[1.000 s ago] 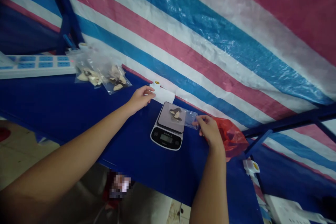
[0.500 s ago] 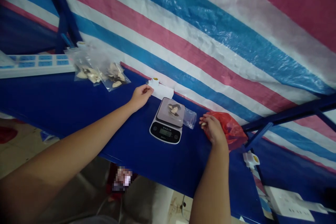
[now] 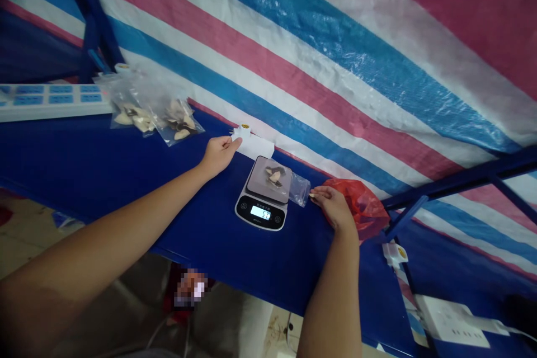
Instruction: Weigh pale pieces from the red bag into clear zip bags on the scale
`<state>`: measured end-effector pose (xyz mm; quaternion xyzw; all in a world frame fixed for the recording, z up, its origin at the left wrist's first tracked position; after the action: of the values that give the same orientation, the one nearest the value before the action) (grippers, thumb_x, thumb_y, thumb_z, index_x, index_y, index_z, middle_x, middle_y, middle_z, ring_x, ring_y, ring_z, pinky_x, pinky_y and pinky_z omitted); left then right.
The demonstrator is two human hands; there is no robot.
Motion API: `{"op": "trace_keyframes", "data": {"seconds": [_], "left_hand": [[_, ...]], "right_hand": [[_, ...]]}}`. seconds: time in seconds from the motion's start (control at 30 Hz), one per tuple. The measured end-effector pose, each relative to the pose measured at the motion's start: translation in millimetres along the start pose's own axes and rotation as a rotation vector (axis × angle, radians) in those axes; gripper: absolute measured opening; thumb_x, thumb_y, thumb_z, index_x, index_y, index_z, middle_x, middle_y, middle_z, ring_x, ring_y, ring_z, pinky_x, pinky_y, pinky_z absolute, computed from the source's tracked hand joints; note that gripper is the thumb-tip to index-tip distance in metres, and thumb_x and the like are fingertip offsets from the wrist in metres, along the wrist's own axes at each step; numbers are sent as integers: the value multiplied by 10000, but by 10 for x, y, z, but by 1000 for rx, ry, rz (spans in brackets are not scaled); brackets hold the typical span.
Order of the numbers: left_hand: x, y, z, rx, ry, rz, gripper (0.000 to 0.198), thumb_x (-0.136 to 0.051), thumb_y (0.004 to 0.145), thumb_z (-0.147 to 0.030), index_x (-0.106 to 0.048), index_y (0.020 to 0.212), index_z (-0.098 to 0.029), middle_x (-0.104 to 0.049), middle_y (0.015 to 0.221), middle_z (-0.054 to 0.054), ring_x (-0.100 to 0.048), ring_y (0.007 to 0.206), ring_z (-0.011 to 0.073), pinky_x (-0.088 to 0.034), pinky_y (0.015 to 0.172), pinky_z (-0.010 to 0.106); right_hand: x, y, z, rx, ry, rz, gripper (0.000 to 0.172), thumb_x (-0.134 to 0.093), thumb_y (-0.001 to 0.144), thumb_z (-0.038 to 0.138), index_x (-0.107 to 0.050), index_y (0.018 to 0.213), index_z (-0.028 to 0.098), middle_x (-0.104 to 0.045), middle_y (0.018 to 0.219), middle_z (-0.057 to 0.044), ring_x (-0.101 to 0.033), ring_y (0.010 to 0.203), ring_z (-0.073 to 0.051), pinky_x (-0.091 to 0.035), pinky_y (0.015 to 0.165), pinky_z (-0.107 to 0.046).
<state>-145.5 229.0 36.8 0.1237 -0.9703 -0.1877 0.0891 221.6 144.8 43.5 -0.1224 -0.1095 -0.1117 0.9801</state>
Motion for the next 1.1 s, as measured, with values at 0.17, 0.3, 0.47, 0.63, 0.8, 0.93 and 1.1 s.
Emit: {"op": "trace_keyframes", "data": {"seconds": [0.17, 0.3, 0.47, 0.63, 0.8, 0.93, 1.1], "left_hand": [[-37, -1, 68, 115, -15, 136, 492, -406, 906, -349, -486, 441, -209, -538, 485, 17, -551, 560, 140, -446, 646, 270], [-34, -14, 83, 165, 22, 180, 466, -406, 848, -285, -536, 408, -209, -474, 376, 18, -537, 474, 158, -437, 578, 277], [-11, -35, 16, 172, 59, 203, 488, -432, 840, -276, -488, 360, -208, -440, 349, 12, -468, 421, 139, -392, 551, 281], [-8, -41, -12, 179, 64, 210, 495, -409, 852, -266, -476, 365, -208, -436, 351, 14, -468, 434, 139, -396, 569, 281], [-27, -40, -2, 172, 64, 231, 501, -431, 860, -299, -441, 366, -216, -412, 353, -1, -447, 429, 133, -409, 590, 283], [-36, -32, 14, 142, 69, 226, 556, -402, 915, -382, -493, 393, -213, -461, 382, 7, -493, 469, 139, -432, 639, 280], [-53, -18, 50, 116, 90, 234, 567, -424, 921, -409, -517, 397, -215, -514, 412, 16, -527, 488, 144, -442, 663, 282]], "right_hand": [[22, -31, 22, 35, -109, 2, 362, -918, 559, 229, -735, 870, 210, -772, 819, -22, -723, 778, -168, -592, 731, -238], [20, -44, 29, 23, -102, -14, 412, -960, 510, 299, -736, 844, 207, -758, 793, -24, -717, 747, -183, -597, 711, -271], [66, -52, 58, 54, -192, -48, 459, -954, 513, 398, -750, 870, 195, -732, 735, -35, -692, 685, -183, -560, 604, -270], [125, -54, 82, 113, -251, -57, 400, -867, 633, 443, -782, 930, 190, -717, 741, -23, -623, 647, -144, -511, 579, -251], [164, -69, 85, 77, -170, -57, 338, -857, 648, 418, -770, 886, 195, -717, 757, -23, -638, 677, -160, -540, 633, -272], [214, -120, 125, 97, -195, -51, 283, -867, 670, 418, -748, 807, 201, -710, 723, -25, -645, 661, -154, -548, 641, -261], [242, -152, 131, 116, -148, -80, 320, -904, 656, 428, -771, 863, 224, -766, 843, -46, -690, 746, -180, -599, 701, -271]]}}
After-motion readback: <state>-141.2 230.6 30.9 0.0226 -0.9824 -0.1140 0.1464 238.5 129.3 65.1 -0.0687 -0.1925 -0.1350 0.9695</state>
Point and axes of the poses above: each hand's wrist, its own y-axis towards the middle knuckle, its own x-axis out of the back of the hand, z = x × y, the point moved 3 cm from there along y, towards the middle knuckle
